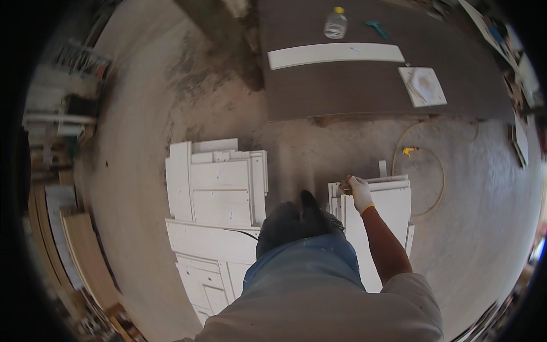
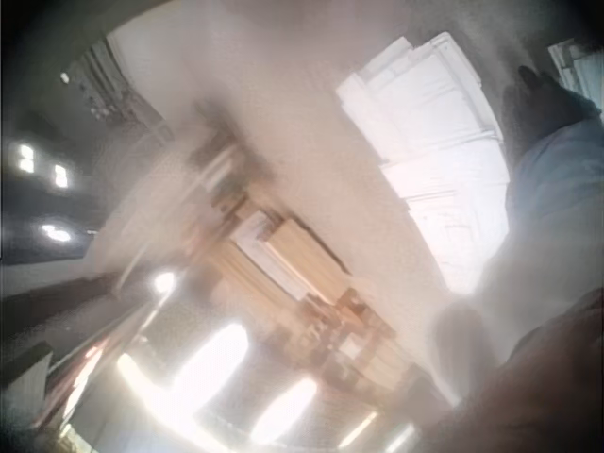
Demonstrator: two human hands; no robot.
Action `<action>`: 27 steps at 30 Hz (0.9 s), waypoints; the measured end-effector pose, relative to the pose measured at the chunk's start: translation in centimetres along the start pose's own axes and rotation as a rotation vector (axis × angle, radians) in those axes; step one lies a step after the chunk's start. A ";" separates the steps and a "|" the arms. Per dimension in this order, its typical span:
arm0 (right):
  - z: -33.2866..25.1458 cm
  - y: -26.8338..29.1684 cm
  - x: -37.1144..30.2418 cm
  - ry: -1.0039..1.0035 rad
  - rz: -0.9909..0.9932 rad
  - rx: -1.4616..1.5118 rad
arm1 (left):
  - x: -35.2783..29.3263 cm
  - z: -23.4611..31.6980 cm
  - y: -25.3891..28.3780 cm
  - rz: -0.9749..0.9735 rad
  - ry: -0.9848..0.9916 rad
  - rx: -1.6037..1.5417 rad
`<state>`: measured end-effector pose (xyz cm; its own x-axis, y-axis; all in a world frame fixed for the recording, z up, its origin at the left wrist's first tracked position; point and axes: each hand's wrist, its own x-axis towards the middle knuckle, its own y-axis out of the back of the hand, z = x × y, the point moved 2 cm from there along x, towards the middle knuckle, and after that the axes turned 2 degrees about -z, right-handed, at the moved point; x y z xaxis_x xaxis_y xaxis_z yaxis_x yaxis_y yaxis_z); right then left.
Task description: The person wipes multiple white panels on a workbench using a white cloth. They pick up panels from a stack, wipe each surface, and place them back. A plastic bottle and a scraper are visible on the bench but not used.
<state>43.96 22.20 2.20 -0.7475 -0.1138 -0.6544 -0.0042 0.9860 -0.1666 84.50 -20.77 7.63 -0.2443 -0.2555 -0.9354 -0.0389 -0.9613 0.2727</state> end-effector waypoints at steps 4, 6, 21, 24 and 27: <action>3.3 3.8 -4.6 -0.111 0.222 0.123 | 2.7 10.4 4.3 -0.013 -0.101 0.171; 4.9 5.0 -6.4 -0.166 0.309 0.190 | 4.0 15.3 5.0 -0.039 -0.138 0.239; -6.6 4.7 1.9 -0.022 0.463 0.132 | 17.0 42.7 4.2 -0.237 -0.241 0.571; -10.0 4.7 3.2 0.027 0.500 0.182 | 18.9 47.8 3.8 -0.258 -0.277 0.607; -12.0 5.2 3.4 0.027 0.573 0.177 | 19.7 52.4 2.8 -0.281 -0.316 0.639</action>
<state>33.42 28.45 7.95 -0.6147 0.4352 -0.6579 0.5131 0.8541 0.0855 28.82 -23.16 1.71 -0.4043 0.1240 -0.9062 -0.6696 -0.7151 0.2009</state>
